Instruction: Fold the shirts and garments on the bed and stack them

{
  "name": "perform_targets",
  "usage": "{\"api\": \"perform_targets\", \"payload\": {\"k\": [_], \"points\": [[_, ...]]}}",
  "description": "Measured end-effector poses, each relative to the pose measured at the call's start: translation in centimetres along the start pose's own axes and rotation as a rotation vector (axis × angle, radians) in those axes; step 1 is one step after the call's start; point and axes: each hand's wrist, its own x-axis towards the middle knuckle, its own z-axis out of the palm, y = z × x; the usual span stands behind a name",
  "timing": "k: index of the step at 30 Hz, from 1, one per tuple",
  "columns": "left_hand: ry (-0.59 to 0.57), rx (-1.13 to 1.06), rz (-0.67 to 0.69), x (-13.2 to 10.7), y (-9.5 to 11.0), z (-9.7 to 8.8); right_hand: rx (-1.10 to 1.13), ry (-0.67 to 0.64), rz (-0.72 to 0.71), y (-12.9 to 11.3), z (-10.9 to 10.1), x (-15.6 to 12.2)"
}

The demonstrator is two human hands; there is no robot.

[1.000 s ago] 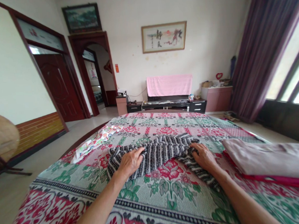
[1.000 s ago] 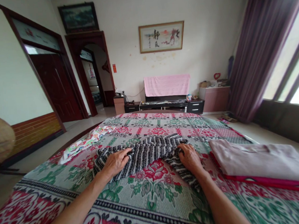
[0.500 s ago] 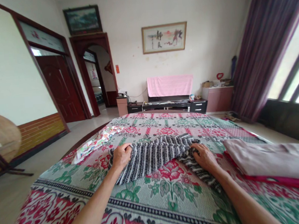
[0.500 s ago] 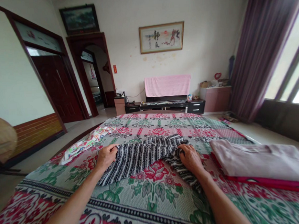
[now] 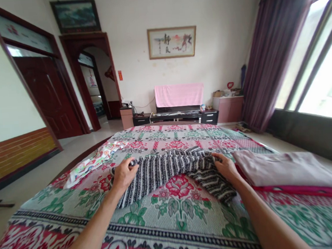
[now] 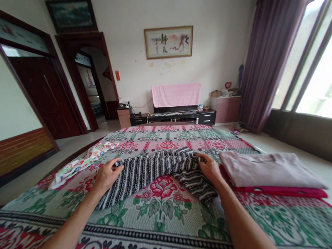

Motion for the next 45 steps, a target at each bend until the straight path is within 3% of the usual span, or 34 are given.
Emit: {"api": "perform_targets", "payload": {"k": [3,6,10,15,18,22,24,31,38,45], "points": [[0.093,0.012,-0.052,0.4,-1.1,0.0,-0.057,0.083,0.067,0.7,-0.7,0.3],[0.227,-0.02,-0.195,1.1,-2.4,-0.9,-0.095,0.133,0.151,0.9,-1.0,0.5],[0.368,-0.038,-0.384,1.5,-4.0,-2.1,-0.071,0.114,0.124,0.1,-0.6,0.3],[0.301,0.084,-0.355,1.0,-5.7,-1.5,-0.248,-0.062,0.074,-0.6,0.1,-0.3],[0.248,0.119,-0.331,0.8,-6.3,-0.8,-0.309,0.062,0.02,-1.2,-0.2,-0.7],[0.229,0.138,-0.316,0.7,-6.3,-0.5,-0.221,0.202,-0.203,-3.0,-0.8,-0.7],[0.231,0.139,-0.31,0.6,-6.3,-0.5,-0.168,0.151,-0.297,-3.8,-0.6,-0.7],[0.239,0.132,-0.281,0.4,-6.7,0.0,-0.125,-0.206,-0.531,-4.5,2.0,-1.7],[0.2,0.12,-0.272,0.4,-7.1,0.4,-0.308,-0.255,-0.439,-4.9,2.2,-2.6],[0.245,0.087,-0.245,0.2,-7.3,0.7,-0.495,-0.268,-0.404,-5.1,1.4,-2.4]]}}
